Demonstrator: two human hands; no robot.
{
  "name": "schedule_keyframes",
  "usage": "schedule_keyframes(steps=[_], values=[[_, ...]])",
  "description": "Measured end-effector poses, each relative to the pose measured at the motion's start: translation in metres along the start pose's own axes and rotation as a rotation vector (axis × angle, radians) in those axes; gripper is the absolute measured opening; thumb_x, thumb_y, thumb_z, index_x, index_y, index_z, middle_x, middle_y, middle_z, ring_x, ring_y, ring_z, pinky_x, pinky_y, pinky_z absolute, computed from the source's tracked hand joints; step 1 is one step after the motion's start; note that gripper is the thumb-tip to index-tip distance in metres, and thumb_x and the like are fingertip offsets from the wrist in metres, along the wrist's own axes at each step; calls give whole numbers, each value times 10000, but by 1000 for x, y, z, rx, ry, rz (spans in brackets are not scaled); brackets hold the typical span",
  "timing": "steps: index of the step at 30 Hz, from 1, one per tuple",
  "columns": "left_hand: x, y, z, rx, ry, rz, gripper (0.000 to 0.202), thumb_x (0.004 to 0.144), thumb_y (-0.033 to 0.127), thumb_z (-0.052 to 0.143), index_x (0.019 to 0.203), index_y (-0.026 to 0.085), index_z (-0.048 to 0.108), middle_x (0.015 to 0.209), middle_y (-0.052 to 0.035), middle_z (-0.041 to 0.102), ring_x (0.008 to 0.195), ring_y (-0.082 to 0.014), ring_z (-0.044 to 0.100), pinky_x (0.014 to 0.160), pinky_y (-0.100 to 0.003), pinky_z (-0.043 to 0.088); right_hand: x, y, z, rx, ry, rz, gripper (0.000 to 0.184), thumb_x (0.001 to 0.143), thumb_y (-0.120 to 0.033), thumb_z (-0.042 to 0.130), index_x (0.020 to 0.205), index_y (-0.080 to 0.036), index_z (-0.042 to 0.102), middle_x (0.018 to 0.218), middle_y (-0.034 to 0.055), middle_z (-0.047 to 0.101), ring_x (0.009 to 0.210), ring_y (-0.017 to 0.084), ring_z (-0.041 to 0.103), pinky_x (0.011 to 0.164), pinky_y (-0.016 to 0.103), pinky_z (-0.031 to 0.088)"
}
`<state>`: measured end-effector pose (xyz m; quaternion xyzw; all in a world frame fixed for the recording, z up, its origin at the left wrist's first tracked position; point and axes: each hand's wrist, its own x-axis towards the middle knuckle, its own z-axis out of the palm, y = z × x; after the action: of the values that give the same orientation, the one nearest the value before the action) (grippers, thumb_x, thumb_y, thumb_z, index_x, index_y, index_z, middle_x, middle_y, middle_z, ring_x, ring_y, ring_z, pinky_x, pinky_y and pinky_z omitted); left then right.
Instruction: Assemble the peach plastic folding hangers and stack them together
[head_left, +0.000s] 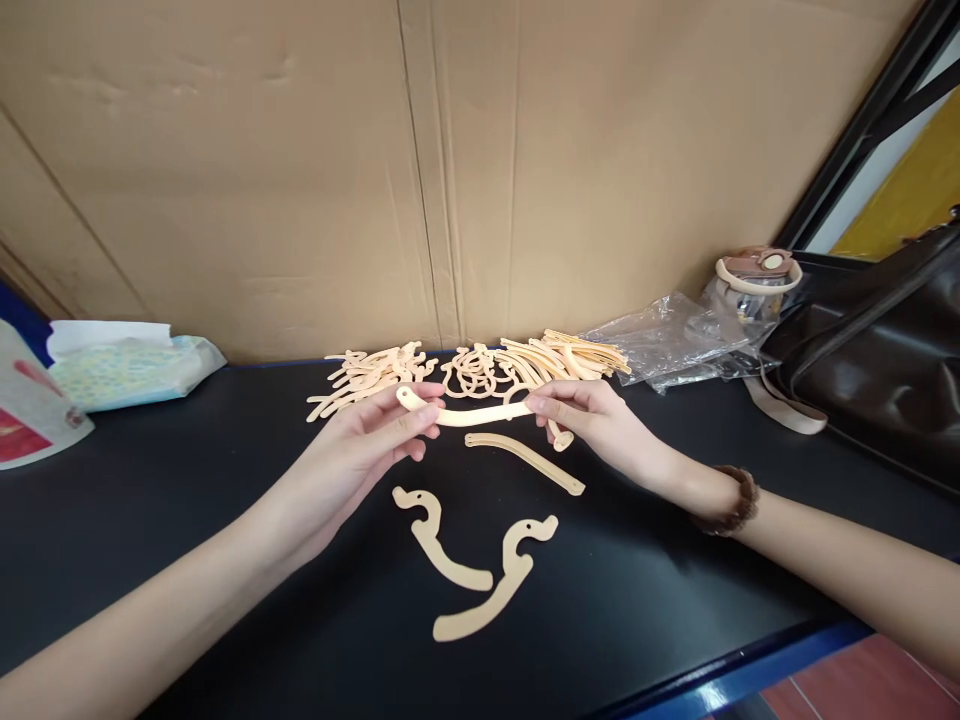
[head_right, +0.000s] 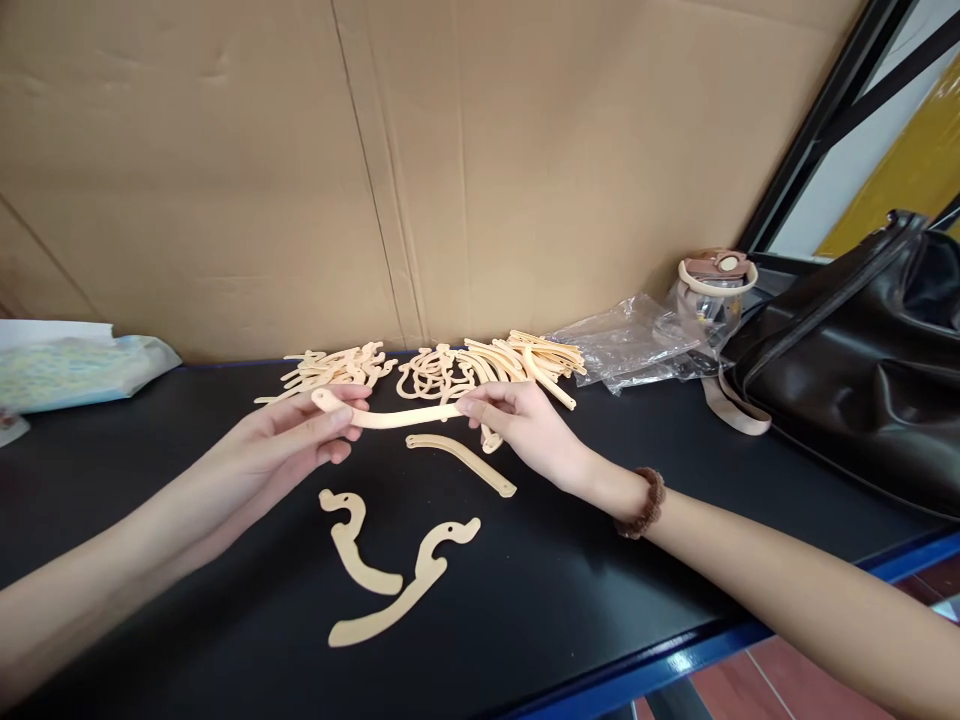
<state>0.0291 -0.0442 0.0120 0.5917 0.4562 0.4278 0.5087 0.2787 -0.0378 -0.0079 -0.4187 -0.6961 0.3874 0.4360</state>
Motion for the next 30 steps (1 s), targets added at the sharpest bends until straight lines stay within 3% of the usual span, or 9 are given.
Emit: schedule_keyframes(steps=[3,5,7,10,13,16,21,25,30], values=[[-2,2,0,-84,4,-53,300,805,452,732,1029,252,729,855,-5,609,820,-127,570,706,-225,515,0,1,0,5,-4,-2,267,882,-408,614,785,-163,657,708,-28,570,589,84,507,594,233,432],[-2,5,-1,-69,42,-1,288,842,489,676,988,246,724,897,-9,613,827,-133,566,699,-235,507,-1,2,-1,39,22,-16,275,916,-415,566,920,-166,682,788,-10,584,628,92,520,597,234,463],[-2,9,-3,69,126,159,279,893,505,594,897,244,690,912,2,622,852,-147,560,705,-246,488,-2,3,-1,79,54,-27,315,943,-405,523,1102,-172,664,857,8,586,680,107,542,598,241,492],[-3,11,-6,492,238,485,284,963,418,486,754,233,541,865,15,621,883,-172,571,734,-273,464,-3,6,-1,78,98,-56,397,922,-347,571,1282,-179,574,929,22,589,763,127,572,601,242,512],[-4,3,-6,979,65,851,210,972,295,476,780,214,497,931,-21,640,874,-188,605,752,-300,468,-5,6,1,79,108,-120,441,894,-278,616,1318,-194,526,990,30,594,822,138,590,635,250,532],[-5,-9,0,1283,-168,1125,145,999,201,411,974,162,549,872,-46,650,773,-184,607,702,-304,464,-8,0,5,171,50,-158,518,875,-205,638,1360,-243,461,973,8,609,810,129,603,718,273,561],[-12,-25,13,1199,-174,1105,177,1018,235,384,1098,151,519,685,36,552,542,-114,522,507,-223,384,-15,-11,17,467,-138,-62,571,810,-118,706,1319,-271,499,947,-19,629,744,103,653,714,258,596],[-19,-26,19,1062,-144,1030,235,1005,407,419,962,187,489,600,91,426,424,-70,393,431,-190,301,-20,-13,26,610,-245,67,484,778,-84,734,1202,-248,570,913,-33,625,800,108,682,717,243,607],[-22,-25,22,1041,-130,1009,238,1013,375,422,847,206,445,575,102,390,407,-55,348,427,-176,276,-22,-12,30,617,-277,4,357,783,-58,727,1079,-207,595,869,-43,641,771,83,668,755,230,573]])
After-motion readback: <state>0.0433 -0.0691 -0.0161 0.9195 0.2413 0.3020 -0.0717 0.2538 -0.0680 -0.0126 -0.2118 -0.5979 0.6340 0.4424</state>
